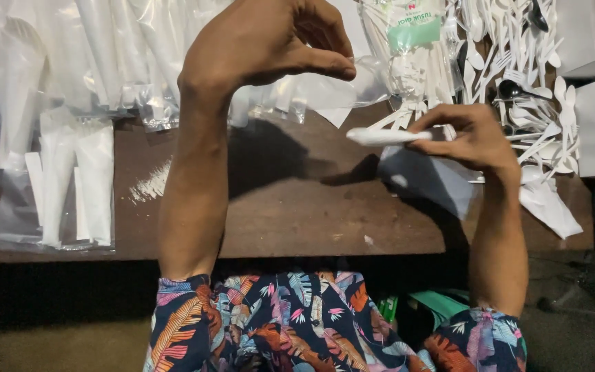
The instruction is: Wrapping individual plastic spoons and forks in paper or plastic sleeves for packaging.
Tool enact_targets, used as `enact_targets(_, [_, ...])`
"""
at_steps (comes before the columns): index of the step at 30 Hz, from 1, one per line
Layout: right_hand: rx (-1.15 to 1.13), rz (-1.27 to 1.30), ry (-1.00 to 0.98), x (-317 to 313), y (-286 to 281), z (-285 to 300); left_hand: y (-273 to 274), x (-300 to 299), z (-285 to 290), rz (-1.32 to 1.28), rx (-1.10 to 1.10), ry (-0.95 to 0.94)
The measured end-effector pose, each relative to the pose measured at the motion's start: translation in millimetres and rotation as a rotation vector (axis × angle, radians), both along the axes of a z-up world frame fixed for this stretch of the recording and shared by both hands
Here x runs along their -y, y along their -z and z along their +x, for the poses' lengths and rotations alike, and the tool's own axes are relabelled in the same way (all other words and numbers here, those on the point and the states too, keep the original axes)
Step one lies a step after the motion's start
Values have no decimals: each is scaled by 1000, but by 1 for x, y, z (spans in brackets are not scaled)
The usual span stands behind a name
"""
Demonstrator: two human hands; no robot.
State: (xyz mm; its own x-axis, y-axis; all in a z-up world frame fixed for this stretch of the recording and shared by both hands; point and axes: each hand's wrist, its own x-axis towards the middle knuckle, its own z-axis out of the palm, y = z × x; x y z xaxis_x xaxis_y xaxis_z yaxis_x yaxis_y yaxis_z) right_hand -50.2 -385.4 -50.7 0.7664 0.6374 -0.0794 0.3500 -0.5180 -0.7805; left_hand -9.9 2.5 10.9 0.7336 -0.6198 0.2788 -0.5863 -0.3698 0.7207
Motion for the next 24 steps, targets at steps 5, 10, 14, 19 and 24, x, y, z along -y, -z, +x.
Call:
enact_targets(5, [289, 4, 252, 24, -59, -31, -4, 4, -1, 9, -72, 25])
enact_targets(10, [364, -81, 225, 3, -84, -36, -10, 9, -4, -59, -87, 103])
enact_targets(14, [429, -202, 143, -4, -87, -33, -8, 13, -2, -135, -32, 189])
enact_targets(19, [386, -219, 113, -12, -95, -32, -5, 20, -3, -144, 70, 210])
enact_targets(24, [170, -149, 98, -10, -92, -24, -5, 21, -2, -184, 82, 276])
